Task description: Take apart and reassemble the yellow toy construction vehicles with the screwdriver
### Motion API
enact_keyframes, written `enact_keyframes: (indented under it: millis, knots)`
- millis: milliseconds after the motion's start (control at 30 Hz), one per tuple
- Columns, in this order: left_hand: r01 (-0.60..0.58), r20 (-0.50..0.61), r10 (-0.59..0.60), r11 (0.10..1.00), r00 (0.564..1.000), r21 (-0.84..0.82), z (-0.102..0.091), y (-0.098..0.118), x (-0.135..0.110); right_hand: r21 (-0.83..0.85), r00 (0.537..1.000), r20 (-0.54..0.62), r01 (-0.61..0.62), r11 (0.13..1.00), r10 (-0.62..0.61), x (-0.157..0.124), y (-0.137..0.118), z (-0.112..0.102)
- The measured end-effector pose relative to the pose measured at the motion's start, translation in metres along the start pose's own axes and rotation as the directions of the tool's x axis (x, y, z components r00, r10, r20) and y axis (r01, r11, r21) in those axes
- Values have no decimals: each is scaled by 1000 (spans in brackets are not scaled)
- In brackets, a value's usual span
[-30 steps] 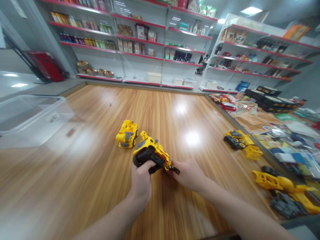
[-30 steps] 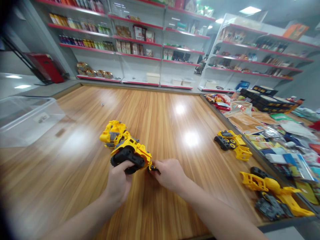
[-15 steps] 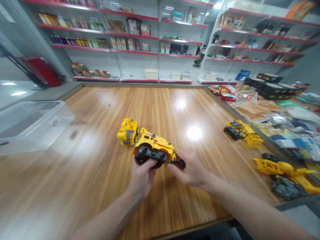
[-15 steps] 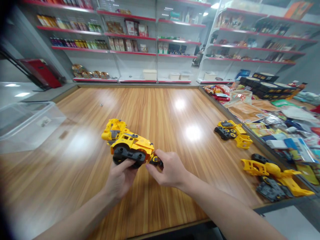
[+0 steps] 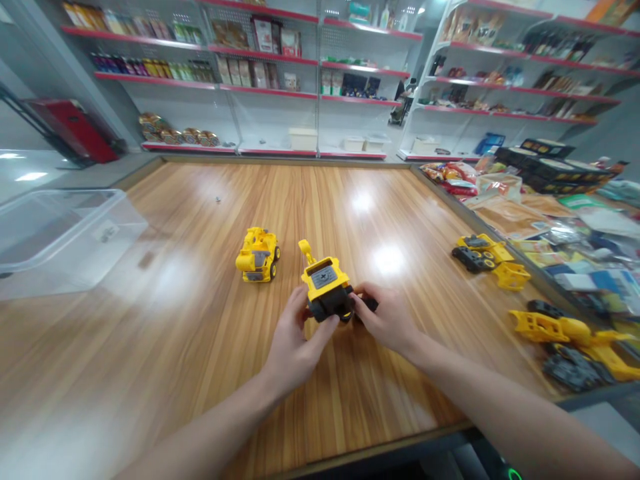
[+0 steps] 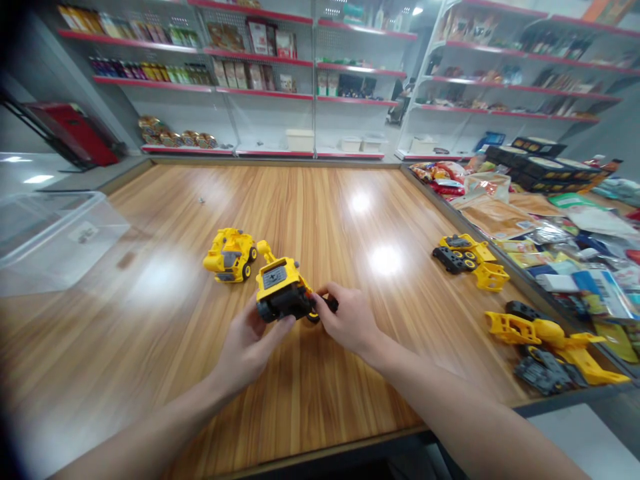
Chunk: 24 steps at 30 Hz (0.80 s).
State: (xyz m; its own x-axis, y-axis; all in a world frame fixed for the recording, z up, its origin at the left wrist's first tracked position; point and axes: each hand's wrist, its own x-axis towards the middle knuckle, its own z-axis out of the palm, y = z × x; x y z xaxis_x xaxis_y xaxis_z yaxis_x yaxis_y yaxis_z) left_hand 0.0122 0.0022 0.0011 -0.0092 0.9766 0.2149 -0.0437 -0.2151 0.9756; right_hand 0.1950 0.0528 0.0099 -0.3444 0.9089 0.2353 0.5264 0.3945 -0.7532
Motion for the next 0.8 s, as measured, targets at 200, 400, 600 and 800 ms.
enact_keyframes:
  millis: [200, 400, 600, 800]
  knots:
    - [-34, -121, 75, 950, 990, 311, -4, 4, 7, -4, 999, -32, 21, 1000, -22, -3, -6, -4]
    - [-56, -18, 71, 899, 997, 434, -5, -4, 6, 28, 996, -37, 80, 996, -79, -6, -8, -1]
    - [-148, 55, 138, 880, 989, 451, -4, -7, 1, 114, 995, -93, -16, 993, 27, -2, -2, -2]
    - [-283, 65, 289, 828, 955, 483, -3, -1, -1, 293, 977, -181, -58, 954, 115, 1, -3, -1]
